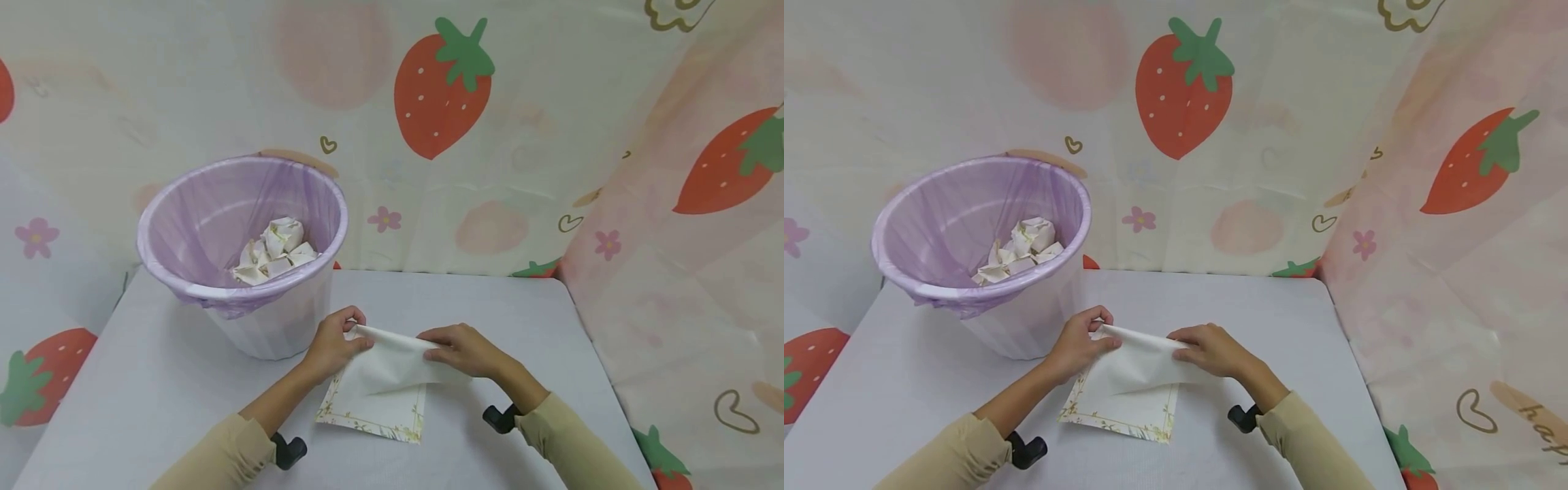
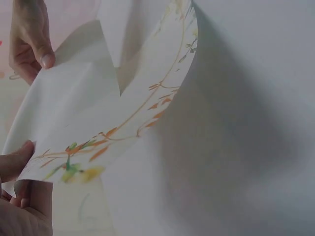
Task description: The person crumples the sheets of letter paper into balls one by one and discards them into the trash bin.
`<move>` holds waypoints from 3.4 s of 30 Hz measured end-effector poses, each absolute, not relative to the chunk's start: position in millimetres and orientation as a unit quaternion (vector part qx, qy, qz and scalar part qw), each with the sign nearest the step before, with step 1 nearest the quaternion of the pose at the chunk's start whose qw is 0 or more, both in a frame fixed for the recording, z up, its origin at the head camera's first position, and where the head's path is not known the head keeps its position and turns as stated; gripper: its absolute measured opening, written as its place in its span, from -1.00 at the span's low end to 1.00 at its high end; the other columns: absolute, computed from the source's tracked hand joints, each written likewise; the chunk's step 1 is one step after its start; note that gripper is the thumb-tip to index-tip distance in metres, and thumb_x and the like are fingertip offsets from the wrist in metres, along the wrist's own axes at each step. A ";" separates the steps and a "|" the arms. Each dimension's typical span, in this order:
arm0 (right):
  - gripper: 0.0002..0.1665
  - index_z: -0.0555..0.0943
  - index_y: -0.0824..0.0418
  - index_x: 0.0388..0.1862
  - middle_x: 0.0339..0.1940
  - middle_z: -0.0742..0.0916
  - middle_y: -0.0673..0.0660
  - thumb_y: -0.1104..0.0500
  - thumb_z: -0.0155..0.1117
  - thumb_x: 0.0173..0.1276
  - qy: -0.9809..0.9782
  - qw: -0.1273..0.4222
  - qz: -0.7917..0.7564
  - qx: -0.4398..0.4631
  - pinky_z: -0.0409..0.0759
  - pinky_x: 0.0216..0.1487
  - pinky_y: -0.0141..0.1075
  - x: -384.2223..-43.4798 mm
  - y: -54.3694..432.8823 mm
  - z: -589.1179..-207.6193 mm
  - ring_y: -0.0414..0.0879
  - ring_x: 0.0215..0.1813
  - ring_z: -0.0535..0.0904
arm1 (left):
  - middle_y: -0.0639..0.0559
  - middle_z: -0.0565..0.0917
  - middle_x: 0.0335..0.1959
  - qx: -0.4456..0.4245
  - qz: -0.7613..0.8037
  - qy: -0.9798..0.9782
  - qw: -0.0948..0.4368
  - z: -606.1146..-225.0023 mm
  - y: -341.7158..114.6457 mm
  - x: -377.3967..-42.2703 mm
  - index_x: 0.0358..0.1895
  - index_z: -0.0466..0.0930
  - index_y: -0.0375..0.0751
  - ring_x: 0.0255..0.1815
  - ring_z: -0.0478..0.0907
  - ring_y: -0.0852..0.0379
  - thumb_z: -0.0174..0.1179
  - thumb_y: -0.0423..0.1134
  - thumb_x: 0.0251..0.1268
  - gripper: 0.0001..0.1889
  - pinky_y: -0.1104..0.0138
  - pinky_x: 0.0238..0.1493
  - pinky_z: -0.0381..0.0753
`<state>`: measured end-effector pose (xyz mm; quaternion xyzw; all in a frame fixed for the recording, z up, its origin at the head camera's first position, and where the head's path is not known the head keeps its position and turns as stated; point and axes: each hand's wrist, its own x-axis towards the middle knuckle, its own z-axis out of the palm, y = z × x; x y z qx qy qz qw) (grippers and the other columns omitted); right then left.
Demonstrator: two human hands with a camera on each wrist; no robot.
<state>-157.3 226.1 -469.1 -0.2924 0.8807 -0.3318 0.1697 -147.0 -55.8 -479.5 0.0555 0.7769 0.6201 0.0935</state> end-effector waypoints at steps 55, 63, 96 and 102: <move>-0.51 0.61 0.25 0.24 0.16 0.70 0.11 0.22 0.40 0.34 0.825 0.168 -0.425 -0.332 0.64 0.08 -0.09 -166.4 205.1 -435.6 -0.09 0.05 0.69 | -0.06 0.78 -0.40 0.105 0.634 0.766 0.007 -469.9 -53.3 -150.2 -0.49 0.49 -0.28 -0.26 0.72 0.08 0.42 -0.55 0.05 -0.75 0.40 -0.21 0.55; -0.64 0.70 0.26 0.05 -0.03 0.77 0.10 0.17 0.44 0.30 0.839 0.129 -0.417 -0.326 0.67 0.01 -0.17 -165.0 202.7 -438.4 -0.13 -0.07 0.71 | -0.03 0.74 -0.49 0.094 0.628 0.772 0.022 -472.5 -53.0 -149.8 -0.46 0.49 -0.26 -0.44 0.55 0.15 0.46 -0.50 0.02 -0.74 0.40 -0.44 0.46; -0.87 0.75 0.37 -0.24 -0.40 0.76 0.15 0.34 0.40 0.23 0.910 -0.058 -0.355 -0.208 0.59 -0.47 -0.37 -163.8 187.3 -433.1 -0.18 -0.48 0.57 | -0.11 0.72 0.04 0.119 0.684 0.679 0.239 -457.1 -46.7 -143.6 0.05 0.70 -0.34 0.08 0.63 0.01 0.24 -0.11 0.41 -0.64 0.11 -0.20 0.74; -0.93 0.76 0.30 -0.30 -0.45 0.75 0.08 0.32 0.39 0.25 0.904 -0.054 -0.368 -0.212 0.58 -0.48 -0.37 -163.8 181.8 -430.6 -0.20 -0.49 0.56 | -0.11 0.72 0.04 0.124 0.692 0.671 0.235 -462.7 -43.3 -146.0 -0.01 0.73 -0.35 -0.04 0.67 0.06 0.35 -0.23 0.30 -0.70 0.04 -0.04 0.69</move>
